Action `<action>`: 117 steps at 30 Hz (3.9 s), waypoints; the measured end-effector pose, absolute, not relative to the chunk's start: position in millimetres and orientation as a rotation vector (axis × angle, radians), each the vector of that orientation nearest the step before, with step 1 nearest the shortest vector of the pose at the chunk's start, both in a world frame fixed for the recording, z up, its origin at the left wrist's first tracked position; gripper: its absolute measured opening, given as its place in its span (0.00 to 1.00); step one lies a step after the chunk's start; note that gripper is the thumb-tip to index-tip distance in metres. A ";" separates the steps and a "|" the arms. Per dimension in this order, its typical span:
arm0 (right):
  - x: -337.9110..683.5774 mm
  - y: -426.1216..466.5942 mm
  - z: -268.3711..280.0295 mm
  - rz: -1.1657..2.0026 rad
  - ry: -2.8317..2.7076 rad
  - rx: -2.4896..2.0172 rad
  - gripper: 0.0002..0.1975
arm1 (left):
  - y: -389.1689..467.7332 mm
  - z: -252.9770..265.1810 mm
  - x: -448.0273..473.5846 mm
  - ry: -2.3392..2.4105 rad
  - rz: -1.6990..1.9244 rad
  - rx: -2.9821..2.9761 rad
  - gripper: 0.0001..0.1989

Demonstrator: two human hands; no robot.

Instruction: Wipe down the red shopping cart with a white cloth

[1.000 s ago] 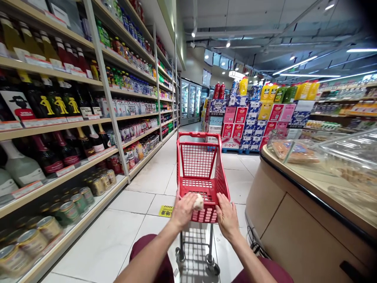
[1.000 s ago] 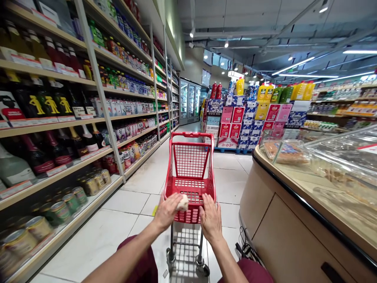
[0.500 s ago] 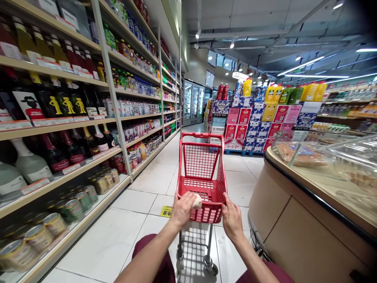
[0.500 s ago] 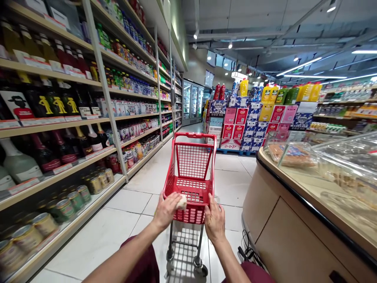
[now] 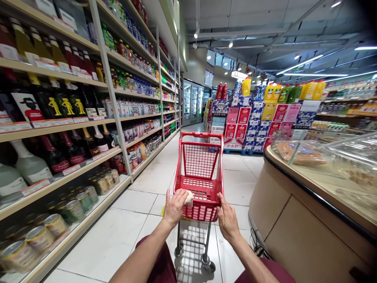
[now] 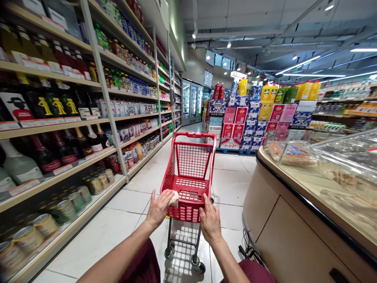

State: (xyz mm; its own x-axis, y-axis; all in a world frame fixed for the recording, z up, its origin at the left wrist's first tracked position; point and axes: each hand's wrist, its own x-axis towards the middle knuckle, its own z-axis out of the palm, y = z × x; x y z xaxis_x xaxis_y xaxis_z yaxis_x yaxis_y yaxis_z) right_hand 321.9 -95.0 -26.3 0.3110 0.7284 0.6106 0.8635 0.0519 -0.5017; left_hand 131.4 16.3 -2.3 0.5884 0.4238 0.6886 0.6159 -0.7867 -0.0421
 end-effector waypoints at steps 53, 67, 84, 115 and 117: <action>297.3 -81.3 -18.6 -0.282 -1.646 -1.813 0.25 | 23.4 -1.8 135.8 -0.773 -0.875 -2.536 0.18; 293.6 -78.6 -25.9 -0.263 -1.605 -1.814 0.27 | 15.0 1.6 152.8 -0.753 -0.878 -2.599 0.17; 292.0 -77.5 -19.3 -0.268 -1.582 -1.860 0.26 | 10.0 -4.1 168.1 -0.557 -0.849 -2.616 0.16; 295.0 -89.7 -12.3 -0.220 -1.593 -1.871 0.24 | 28.2 13.3 131.6 -0.705 -0.863 -2.721 0.17; 291.9 -88.0 -12.5 -0.237 -1.582 -1.868 0.24 | 29.6 13.4 127.4 -0.763 -0.891 -2.703 0.17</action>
